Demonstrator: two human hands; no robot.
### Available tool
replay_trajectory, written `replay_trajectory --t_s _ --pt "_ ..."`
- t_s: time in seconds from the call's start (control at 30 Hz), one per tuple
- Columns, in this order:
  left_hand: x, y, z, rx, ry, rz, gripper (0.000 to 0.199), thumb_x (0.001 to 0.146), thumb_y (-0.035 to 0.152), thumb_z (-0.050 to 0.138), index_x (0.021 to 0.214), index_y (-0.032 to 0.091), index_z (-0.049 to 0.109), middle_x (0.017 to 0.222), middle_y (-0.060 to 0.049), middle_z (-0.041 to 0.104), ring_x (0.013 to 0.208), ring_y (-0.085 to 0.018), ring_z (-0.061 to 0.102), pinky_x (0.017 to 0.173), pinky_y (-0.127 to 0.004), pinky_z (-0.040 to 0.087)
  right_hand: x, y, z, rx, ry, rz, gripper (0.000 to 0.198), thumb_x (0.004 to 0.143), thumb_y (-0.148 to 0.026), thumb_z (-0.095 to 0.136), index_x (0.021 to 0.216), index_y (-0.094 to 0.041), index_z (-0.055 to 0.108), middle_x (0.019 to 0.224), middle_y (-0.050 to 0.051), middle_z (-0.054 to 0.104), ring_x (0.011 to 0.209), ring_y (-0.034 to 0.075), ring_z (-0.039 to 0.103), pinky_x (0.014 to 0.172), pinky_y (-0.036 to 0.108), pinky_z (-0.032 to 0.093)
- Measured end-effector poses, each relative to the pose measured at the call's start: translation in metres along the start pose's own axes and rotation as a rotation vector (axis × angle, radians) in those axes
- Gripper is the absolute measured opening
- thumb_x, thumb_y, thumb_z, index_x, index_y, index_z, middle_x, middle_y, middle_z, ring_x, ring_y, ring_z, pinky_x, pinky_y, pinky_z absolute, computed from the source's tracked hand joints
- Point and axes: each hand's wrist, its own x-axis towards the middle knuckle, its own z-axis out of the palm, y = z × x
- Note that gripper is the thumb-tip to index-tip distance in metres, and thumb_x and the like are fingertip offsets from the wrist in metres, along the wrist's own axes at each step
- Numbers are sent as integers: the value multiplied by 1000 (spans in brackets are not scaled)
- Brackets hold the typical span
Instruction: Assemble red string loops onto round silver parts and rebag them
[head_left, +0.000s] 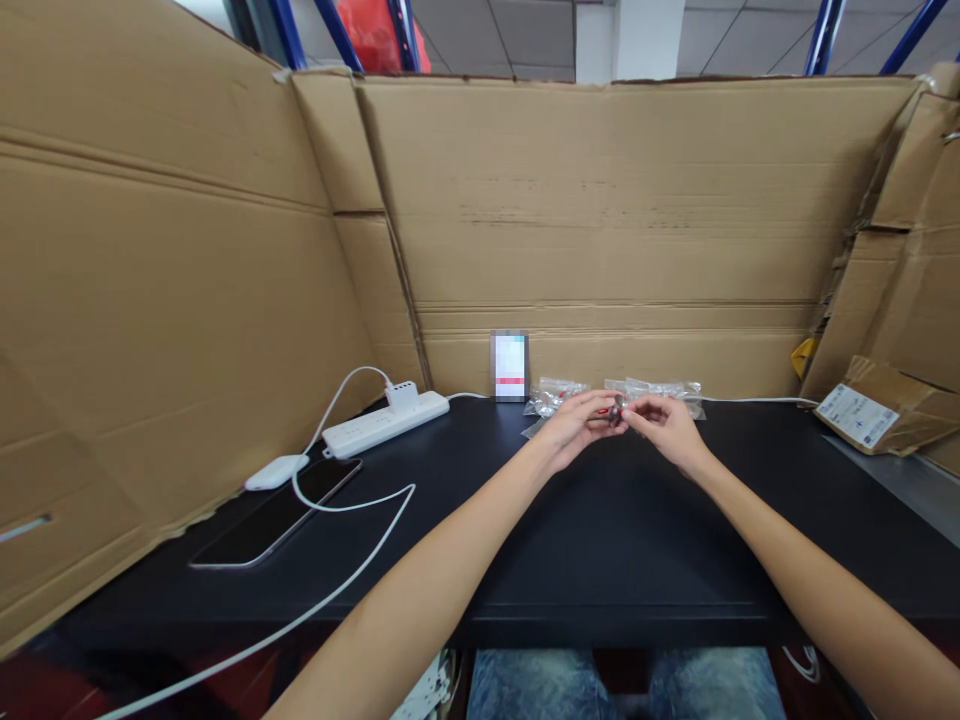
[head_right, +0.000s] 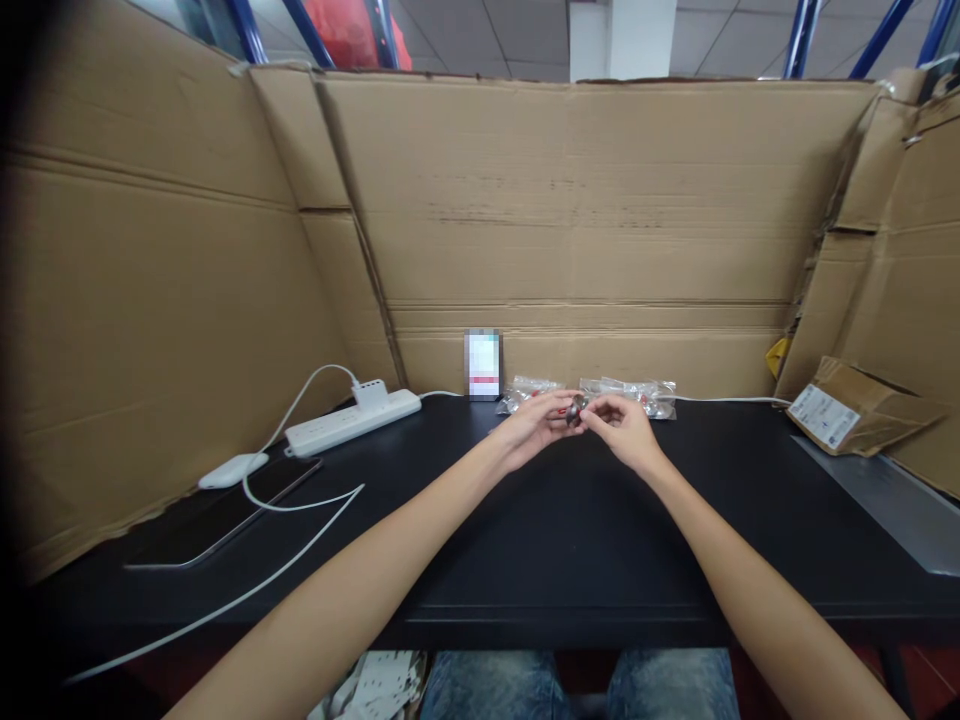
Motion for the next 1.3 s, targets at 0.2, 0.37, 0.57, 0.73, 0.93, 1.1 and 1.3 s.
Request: replay_trajectory --t_s 0.2,0.37,0.57,0.73,0.93,1.1,1.3 --pt "0 -4 -1 56 -9 33 28 80 16 68 107 14 67 85 -9 71 78 -18 68 88 -39 53 -1 -2 -2 41 -54 126 32 72 -48 70 75 -16 63 70 2 63 56 11 54 49 22 42" --pt "0 -2 2 81 61 30 29 81 15 66 110 12 62 82 -10 71 70 -17 69 80 -37 54 0 -3 -2 209 -92 277 33 67 -45 73 73 -17 59 60 -3 53 49 8 43 46 22 35" --pt "-1 -2 5 50 44 39 33 80 16 67 112 11 57 84 -11 71 70 -18 69 76 -37 56 0 -3 0 53 0 214 22 72 -38 66 69 -17 57 56 -3 50 49 10 43 47 23 34" --pt "-1 -2 3 57 26 23 38 78 17 70 113 11 57 83 -10 71 67 -17 68 76 -37 56 -6 -10 7 -441 214 -171 5 76 -22 57 72 -20 56 62 -1 54 54 13 46 54 26 38" --pt "-4 6 -2 101 -48 -44 42 75 18 72 114 12 57 87 -11 70 68 -18 68 75 -38 55 -9 -15 3 -526 131 -282 3 79 -19 54 77 -20 56 67 0 55 57 13 47 56 27 40" --pt "-9 16 -9 150 -139 -90 46 75 20 73 118 13 56 90 -11 70 73 -19 69 77 -39 54 -9 -17 -1 -487 63 -303 10 81 -23 57 90 -20 59 77 3 59 59 14 49 58 27 43" --pt "-13 23 -13 205 -242 -174 47 74 23 74 117 13 56 85 -9 69 71 -18 68 75 -36 53 -12 -22 3 -558 -51 -376 33 80 -18 54 112 -23 60 81 3 60 64 16 53 64 31 47"
